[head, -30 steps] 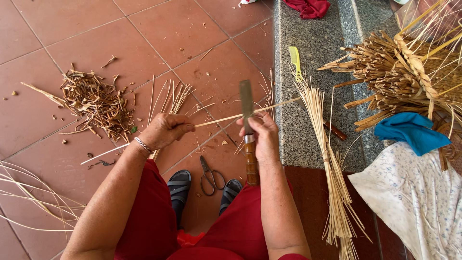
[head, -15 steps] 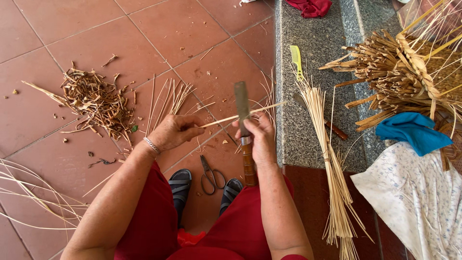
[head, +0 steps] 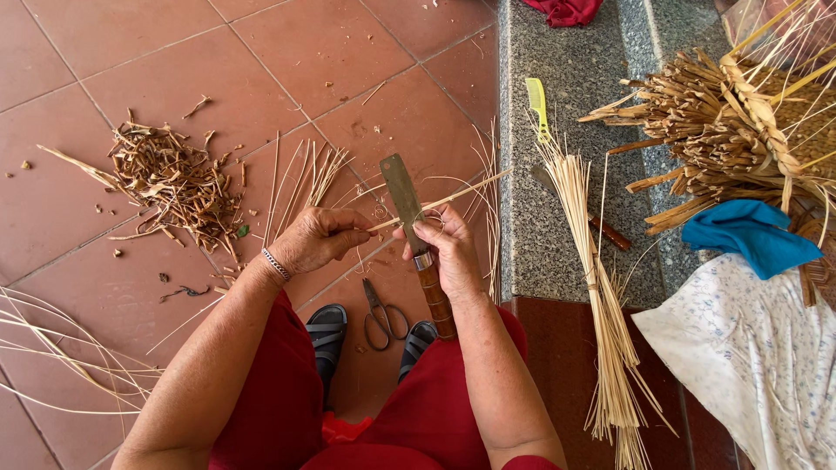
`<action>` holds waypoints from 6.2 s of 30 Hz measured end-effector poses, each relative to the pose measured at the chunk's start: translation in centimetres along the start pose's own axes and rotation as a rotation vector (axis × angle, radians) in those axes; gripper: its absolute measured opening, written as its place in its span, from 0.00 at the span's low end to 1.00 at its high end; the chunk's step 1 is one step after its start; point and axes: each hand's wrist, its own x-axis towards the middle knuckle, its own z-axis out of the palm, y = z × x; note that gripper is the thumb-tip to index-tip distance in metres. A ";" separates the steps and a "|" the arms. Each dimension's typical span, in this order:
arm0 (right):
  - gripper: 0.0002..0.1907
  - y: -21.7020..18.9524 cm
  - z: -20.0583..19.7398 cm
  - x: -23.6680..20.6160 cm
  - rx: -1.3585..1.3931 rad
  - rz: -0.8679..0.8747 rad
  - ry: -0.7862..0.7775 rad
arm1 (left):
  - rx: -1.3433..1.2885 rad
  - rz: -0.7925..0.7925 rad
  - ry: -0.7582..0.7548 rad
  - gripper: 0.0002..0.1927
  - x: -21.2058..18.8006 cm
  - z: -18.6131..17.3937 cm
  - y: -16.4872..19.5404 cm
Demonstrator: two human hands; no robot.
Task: The person sits on a tiled floor and uses a knife to shave thin strips from bamboo stalks. They repeatedly pick up a stalk, shave it with the knife, and place the finished strip on a pile on the floor.
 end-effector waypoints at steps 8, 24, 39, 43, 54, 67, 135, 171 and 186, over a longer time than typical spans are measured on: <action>0.08 -1.2 -1.1 -0.3 0.023 -0.053 0.054 | -0.018 0.002 -0.027 0.08 -0.5 -0.8 -0.6; 0.09 -2.5 -6.6 -0.2 0.114 -0.167 0.289 | -0.011 -0.116 0.023 0.07 -2.2 -3.4 -2.2; 0.12 -1.2 1.7 -0.9 -0.020 0.092 -0.084 | -0.126 -0.082 -0.014 0.13 0.3 -0.3 -0.9; 0.11 -2.8 -2.8 -0.2 -0.019 -0.093 0.192 | -0.026 -0.174 -0.031 0.16 -0.7 -2.4 -2.2; 0.15 -4.4 -3.2 -1.1 0.051 -0.081 0.194 | -0.102 -0.153 -0.061 0.10 -0.5 -2.4 -3.2; 0.10 -2.6 -0.1 -0.6 -0.067 0.008 -0.013 | -0.214 -0.146 -0.115 0.11 -0.1 -1.0 -1.0; 0.07 0.2 -0.6 0.3 -0.100 -0.023 -0.040 | -0.021 0.019 0.015 0.06 0.2 0.6 0.4; 0.05 -3.6 -4.7 0.2 -0.084 -0.213 0.274 | 0.201 -0.156 0.009 0.10 -1.7 -3.0 -3.7; 0.10 0.9 1.2 0.2 -0.026 0.044 -0.041 | 0.067 0.184 0.126 0.10 1.3 1.5 0.0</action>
